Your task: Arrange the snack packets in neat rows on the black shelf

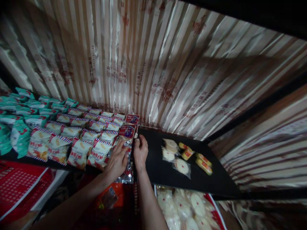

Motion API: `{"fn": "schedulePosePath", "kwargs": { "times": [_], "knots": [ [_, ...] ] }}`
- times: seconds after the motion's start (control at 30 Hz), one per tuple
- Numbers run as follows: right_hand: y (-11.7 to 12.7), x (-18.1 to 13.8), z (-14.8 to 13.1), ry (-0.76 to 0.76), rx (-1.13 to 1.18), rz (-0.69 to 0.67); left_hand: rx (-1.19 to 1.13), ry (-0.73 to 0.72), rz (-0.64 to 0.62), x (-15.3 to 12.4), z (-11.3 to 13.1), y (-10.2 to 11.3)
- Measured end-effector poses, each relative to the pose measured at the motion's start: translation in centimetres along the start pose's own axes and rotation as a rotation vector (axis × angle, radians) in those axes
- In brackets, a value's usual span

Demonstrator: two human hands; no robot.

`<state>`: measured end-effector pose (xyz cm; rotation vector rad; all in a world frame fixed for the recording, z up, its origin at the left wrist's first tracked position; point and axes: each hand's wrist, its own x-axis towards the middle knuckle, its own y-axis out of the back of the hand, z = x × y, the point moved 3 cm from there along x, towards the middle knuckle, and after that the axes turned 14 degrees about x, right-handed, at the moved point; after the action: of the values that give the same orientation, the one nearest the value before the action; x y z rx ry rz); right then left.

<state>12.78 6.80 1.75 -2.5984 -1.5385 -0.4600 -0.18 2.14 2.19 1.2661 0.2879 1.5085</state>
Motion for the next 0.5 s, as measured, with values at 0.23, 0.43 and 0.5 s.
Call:
{"fn": "schedulePosePath", "kwargs": {
  "times": [0.23, 0.43, 0.5],
  "knots": [
    [5.9, -11.9, 1.6, -0.154, 0.171, 0.046, -0.408, -0.123, -0.156, -10.6, -0.4, 1.7],
    [5.4, -19.5, 6.1, -0.454, -0.208, -0.587, -0.322, 0.347, -0.930, -20.0, -5.9, -3.0],
    [4.1, -20.7, 7.7, -0.491, -0.373, -0.782, -0.332, 0.428, -1.032, -20.8, -7.3, -4.3]
  ]
}}
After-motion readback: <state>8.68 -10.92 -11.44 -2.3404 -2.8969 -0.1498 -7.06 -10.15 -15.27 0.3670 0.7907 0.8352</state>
